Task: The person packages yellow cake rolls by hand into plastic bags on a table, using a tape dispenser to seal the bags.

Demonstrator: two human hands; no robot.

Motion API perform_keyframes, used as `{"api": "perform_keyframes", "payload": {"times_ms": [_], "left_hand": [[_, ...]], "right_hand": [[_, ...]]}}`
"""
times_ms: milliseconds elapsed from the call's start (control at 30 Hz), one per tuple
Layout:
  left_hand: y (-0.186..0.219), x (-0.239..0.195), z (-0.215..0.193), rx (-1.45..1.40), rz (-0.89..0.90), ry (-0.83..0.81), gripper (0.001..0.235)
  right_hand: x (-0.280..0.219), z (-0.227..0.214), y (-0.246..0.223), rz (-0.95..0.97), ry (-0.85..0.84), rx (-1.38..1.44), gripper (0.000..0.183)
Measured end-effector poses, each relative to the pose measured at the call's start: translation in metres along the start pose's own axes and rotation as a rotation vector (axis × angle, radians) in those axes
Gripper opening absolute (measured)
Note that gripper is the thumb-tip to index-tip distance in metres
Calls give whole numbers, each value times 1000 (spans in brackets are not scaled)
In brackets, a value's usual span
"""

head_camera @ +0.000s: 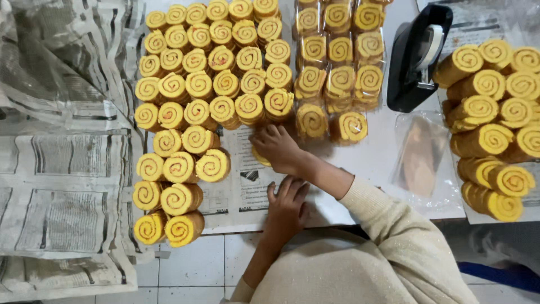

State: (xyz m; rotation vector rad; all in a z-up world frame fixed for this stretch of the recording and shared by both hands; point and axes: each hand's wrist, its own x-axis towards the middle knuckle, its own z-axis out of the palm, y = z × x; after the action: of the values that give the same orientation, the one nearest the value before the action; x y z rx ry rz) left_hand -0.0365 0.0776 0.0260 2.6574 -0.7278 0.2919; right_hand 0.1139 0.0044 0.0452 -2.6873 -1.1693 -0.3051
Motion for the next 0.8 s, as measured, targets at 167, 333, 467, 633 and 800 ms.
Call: {"api": "perform_keyframes", "payload": {"times_ms": [167, 333, 467, 633, 800], "left_hand": [[2, 5, 13, 16, 40, 82, 52], [2, 10, 33, 18, 87, 119, 50], [8, 7, 43, -29, 103, 115, 44], [21, 13, 26, -36, 119, 36, 47], [27, 14, 39, -14, 134, 39, 53]], "right_hand": [[4, 4, 6, 30, -61, 88, 70], [4, 26, 14, 81, -84, 164, 70], [-3, 7, 12, 94, -3, 367, 66], [-18, -60, 13, 276, -39, 657, 69], [-78, -112, 20, 472, -10, 714, 73]]}}
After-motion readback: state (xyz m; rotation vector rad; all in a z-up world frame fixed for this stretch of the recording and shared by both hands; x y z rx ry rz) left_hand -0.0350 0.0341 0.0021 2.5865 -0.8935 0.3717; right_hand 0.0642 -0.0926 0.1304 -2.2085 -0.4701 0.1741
